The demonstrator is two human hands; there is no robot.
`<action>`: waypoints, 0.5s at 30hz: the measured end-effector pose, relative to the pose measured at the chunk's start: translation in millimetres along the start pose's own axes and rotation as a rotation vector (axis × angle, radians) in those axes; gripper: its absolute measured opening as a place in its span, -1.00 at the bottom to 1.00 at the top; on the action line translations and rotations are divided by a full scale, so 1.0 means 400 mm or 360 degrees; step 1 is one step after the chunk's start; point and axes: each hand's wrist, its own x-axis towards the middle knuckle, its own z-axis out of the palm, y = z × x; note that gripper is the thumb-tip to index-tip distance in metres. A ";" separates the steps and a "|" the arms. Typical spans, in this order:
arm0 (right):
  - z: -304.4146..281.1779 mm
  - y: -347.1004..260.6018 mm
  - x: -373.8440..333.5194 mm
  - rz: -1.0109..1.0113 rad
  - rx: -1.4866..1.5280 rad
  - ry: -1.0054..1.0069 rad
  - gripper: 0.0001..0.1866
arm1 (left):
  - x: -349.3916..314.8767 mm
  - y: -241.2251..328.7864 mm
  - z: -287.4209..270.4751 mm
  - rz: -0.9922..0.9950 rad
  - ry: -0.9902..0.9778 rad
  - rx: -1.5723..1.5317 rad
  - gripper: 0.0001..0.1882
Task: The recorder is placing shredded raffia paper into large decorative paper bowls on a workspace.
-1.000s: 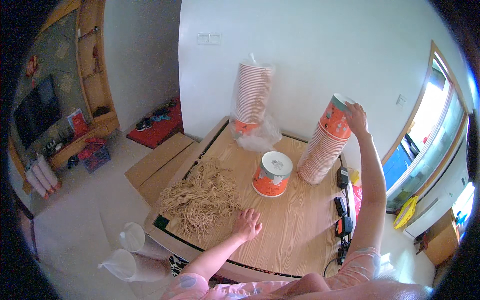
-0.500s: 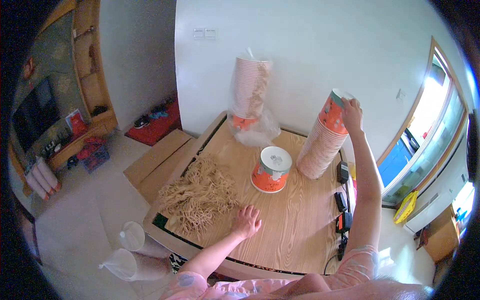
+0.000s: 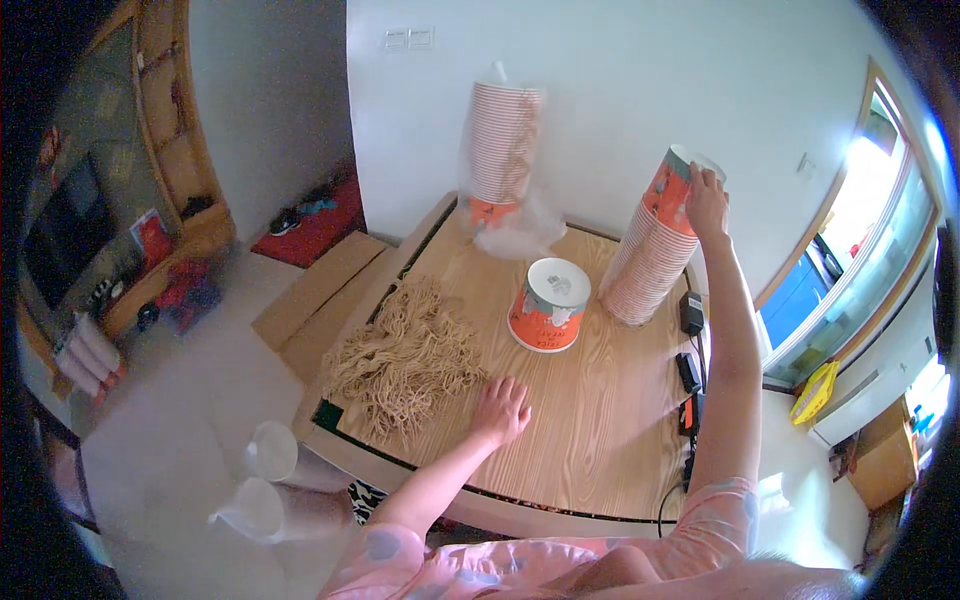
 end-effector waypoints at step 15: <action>0.223 -0.486 -0.730 0.0733 0.1391 -0.0051 -0.75 | 0.101 -0.025 0.070 -0.0079 -0.0313 0.0004 -0.47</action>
